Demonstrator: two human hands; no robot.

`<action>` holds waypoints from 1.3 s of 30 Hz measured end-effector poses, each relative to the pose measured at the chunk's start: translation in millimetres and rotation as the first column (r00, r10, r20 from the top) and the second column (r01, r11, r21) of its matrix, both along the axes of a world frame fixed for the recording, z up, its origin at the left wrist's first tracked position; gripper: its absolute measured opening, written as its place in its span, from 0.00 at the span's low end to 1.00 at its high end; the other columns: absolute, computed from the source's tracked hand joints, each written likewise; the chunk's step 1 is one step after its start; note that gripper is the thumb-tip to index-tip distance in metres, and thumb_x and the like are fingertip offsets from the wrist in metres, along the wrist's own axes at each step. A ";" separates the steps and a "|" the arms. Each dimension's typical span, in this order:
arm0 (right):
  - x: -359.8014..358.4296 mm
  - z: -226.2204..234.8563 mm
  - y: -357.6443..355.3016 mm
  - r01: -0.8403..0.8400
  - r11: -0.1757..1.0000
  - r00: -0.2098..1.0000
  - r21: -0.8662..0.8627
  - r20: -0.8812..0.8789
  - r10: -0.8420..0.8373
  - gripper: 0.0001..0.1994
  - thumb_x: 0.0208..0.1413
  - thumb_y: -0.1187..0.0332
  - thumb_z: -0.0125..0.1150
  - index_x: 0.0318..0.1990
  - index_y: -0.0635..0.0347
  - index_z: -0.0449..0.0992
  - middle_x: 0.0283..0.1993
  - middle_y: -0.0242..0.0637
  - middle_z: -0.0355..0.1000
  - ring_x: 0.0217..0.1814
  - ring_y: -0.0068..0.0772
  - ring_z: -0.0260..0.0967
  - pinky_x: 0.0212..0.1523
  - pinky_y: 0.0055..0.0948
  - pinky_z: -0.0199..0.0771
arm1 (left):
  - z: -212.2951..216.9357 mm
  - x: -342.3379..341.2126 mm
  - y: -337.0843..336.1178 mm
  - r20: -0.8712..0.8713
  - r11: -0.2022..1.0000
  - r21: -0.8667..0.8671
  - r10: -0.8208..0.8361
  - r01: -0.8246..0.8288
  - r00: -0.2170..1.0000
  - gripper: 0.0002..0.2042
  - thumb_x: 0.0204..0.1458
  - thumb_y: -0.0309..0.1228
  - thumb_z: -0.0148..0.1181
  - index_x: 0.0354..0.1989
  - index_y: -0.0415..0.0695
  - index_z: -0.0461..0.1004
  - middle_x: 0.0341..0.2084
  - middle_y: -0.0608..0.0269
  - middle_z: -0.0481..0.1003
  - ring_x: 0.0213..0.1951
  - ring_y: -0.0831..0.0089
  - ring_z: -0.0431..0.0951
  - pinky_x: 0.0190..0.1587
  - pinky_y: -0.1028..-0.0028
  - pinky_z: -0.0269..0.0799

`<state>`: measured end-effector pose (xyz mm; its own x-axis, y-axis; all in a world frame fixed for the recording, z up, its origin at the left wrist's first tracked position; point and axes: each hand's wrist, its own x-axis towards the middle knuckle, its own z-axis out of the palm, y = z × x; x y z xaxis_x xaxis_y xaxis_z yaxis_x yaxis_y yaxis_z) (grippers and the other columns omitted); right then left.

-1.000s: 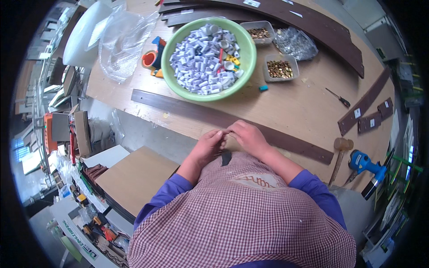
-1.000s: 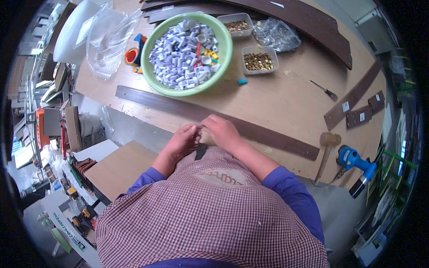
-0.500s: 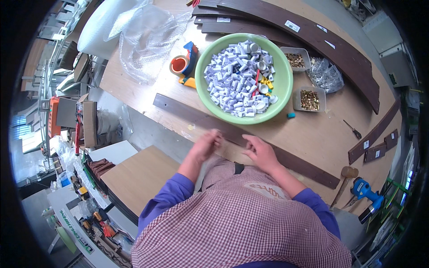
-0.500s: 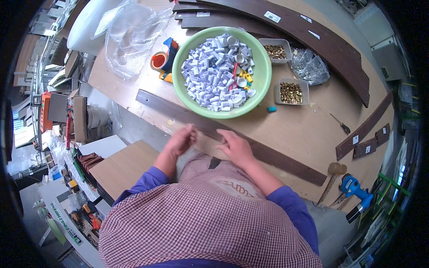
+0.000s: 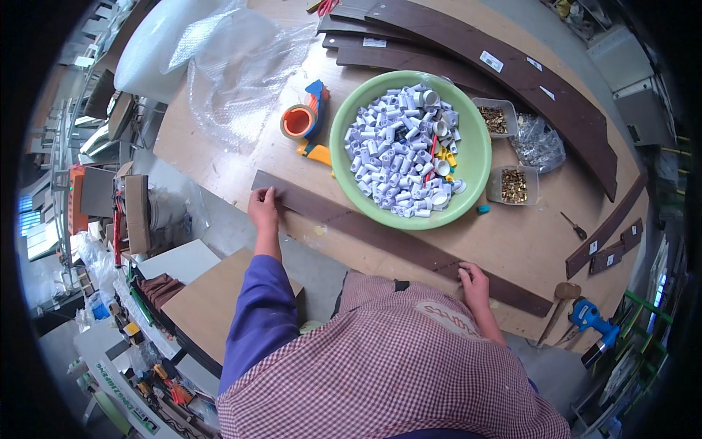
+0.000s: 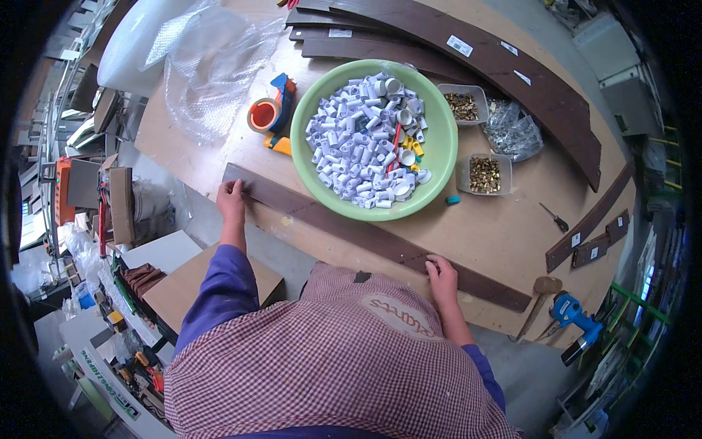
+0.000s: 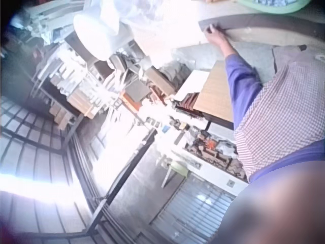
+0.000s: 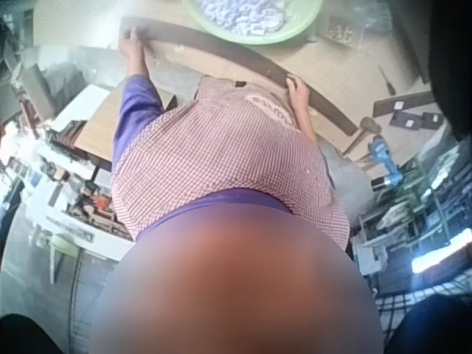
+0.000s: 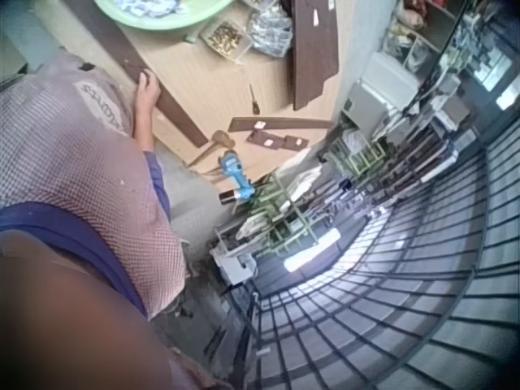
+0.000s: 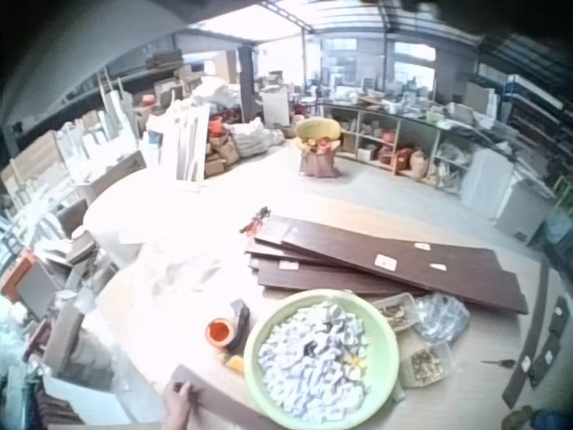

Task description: The person assembles wooden furniture parts by inserting plastic dowels and screws into pre-drilled holes. They use a rubber mallet to tap dowels into place and a screwdriver to tighten screws, working on multiple pieces sequentially.

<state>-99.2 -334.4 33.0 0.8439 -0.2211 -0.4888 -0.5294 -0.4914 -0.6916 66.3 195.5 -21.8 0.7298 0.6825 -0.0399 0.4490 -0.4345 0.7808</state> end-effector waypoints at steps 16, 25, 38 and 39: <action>14.0 -11.4 -3.8 0.211 0.971 0.976 0.116 -0.082 -0.202 0.07 0.61 0.67 0.59 0.39 0.61 0.75 0.21 0.35 0.72 0.18 0.22 0.69 0.19 0.26 0.70 | -9.0 16.7 28.1 -0.391 0.942 0.270 -0.084 0.201 0.917 0.25 0.45 0.51 0.69 0.26 0.35 0.77 0.26 0.46 0.79 0.31 0.52 0.79 0.40 0.59 0.73; 15.0 -10.0 -7.7 0.181 0.978 0.982 0.103 -0.080 -0.173 0.08 0.62 0.64 0.55 0.40 0.58 0.75 0.21 0.35 0.74 0.19 0.26 0.73 0.23 0.29 0.74 | 71.7 36.5 -62.4 -0.031 0.578 -0.816 -0.016 -0.016 0.999 0.17 0.63 0.45 0.50 0.28 0.46 0.71 0.14 0.71 0.64 0.20 0.78 0.66 0.20 0.78 0.61; -48.2 3.6 -34.6 0.043 0.998 0.974 -0.050 0.226 -0.031 0.13 0.57 0.65 0.60 0.49 0.57 0.76 0.41 0.46 0.76 0.42 0.45 0.76 0.44 0.38 0.76 | 120.9 94.2 -467.8 -0.087 0.068 -0.996 -0.610 -0.057 0.788 0.32 0.63 0.51 0.47 0.65 0.36 0.55 0.57 0.44 0.64 0.56 0.54 0.70 0.62 0.53 0.66; -62.3 6.1 -48.0 0.118 0.993 0.958 -0.010 0.265 -0.111 0.13 0.58 0.65 0.60 0.49 0.57 0.75 0.41 0.46 0.76 0.42 0.44 0.76 0.44 0.38 0.76 | 121.3 91.2 -475.9 -0.044 0.082 -0.997 -0.646 0.012 0.762 0.33 0.64 0.50 0.48 0.68 0.38 0.50 0.61 0.44 0.61 0.58 0.54 0.68 0.62 0.52 0.65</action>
